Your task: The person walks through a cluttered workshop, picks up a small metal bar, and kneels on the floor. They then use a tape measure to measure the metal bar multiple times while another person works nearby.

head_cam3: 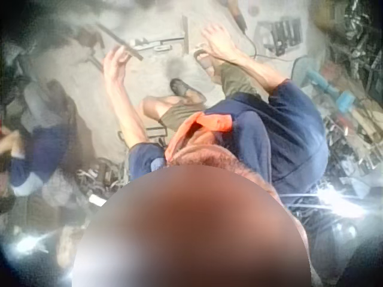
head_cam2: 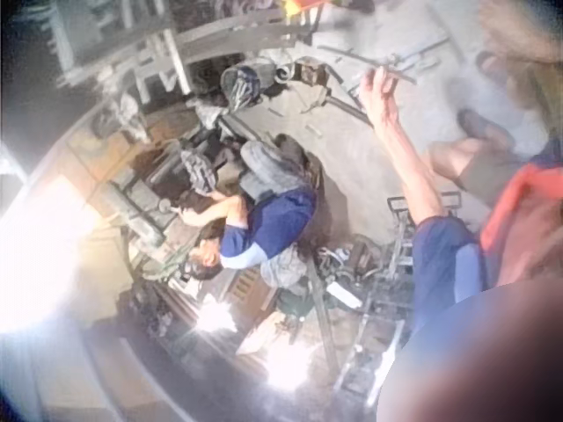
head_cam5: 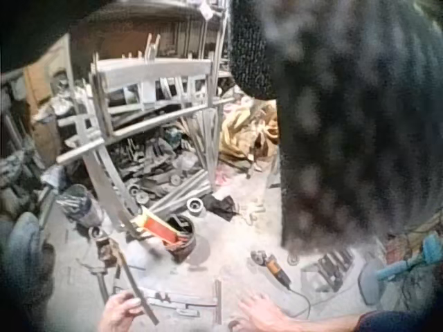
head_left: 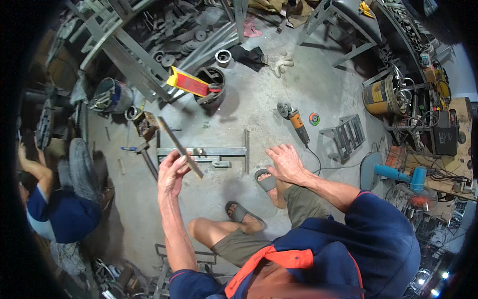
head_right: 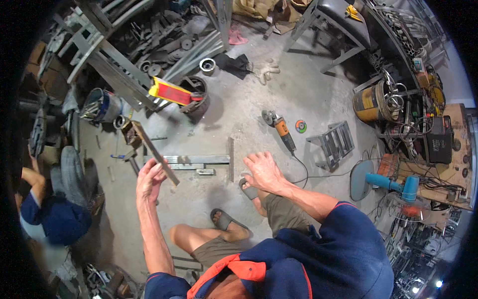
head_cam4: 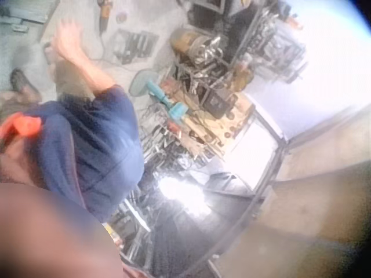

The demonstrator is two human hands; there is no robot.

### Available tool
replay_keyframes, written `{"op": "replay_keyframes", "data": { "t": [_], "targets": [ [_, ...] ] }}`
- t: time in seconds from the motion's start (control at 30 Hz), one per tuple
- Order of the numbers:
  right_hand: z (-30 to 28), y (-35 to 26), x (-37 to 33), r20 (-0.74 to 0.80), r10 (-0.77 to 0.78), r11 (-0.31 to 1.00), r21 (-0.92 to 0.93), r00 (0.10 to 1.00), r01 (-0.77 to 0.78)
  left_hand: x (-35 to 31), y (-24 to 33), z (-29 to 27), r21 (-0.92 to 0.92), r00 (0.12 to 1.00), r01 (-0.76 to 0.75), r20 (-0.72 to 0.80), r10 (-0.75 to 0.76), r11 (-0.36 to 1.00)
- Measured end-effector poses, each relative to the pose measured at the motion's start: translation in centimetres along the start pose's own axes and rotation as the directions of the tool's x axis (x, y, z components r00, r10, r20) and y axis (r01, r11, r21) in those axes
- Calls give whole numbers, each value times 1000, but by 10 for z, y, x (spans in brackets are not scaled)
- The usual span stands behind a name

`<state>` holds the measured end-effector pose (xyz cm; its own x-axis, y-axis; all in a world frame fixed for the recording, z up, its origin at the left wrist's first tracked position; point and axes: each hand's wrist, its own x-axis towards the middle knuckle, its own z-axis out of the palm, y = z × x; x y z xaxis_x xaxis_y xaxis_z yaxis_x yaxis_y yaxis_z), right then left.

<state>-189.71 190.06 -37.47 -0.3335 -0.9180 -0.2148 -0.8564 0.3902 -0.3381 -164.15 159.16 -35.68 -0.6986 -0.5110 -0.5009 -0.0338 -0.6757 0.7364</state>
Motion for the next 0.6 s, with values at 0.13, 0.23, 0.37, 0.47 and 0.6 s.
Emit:
{"op": "replay_keyframes", "data": {
  "t": [0.13,0.23,0.37,0.47,0.6],
  "targets": [
    [-4,2,-8,3,456,890,14,890,-456,-34,46,54,51,998,60,-36,-58,997],
    [-41,-18,-33,161,625,774,-4,764,-633,-103,69,98,-30,997,78,30,-77,996],
    [-133,-52,-86,535,658,468,260,530,-844,-211,101,142,-73,989,148,22,-147,986],
    [-198,-49,-131,347,849,241,418,399,-876,-276,122,174,-148,983,182,0,-184,972],
    [-263,1,-161,-11,925,322,553,379,-769,-310,147,211,-110,973,224,-35,-229,968]
  ]
}}
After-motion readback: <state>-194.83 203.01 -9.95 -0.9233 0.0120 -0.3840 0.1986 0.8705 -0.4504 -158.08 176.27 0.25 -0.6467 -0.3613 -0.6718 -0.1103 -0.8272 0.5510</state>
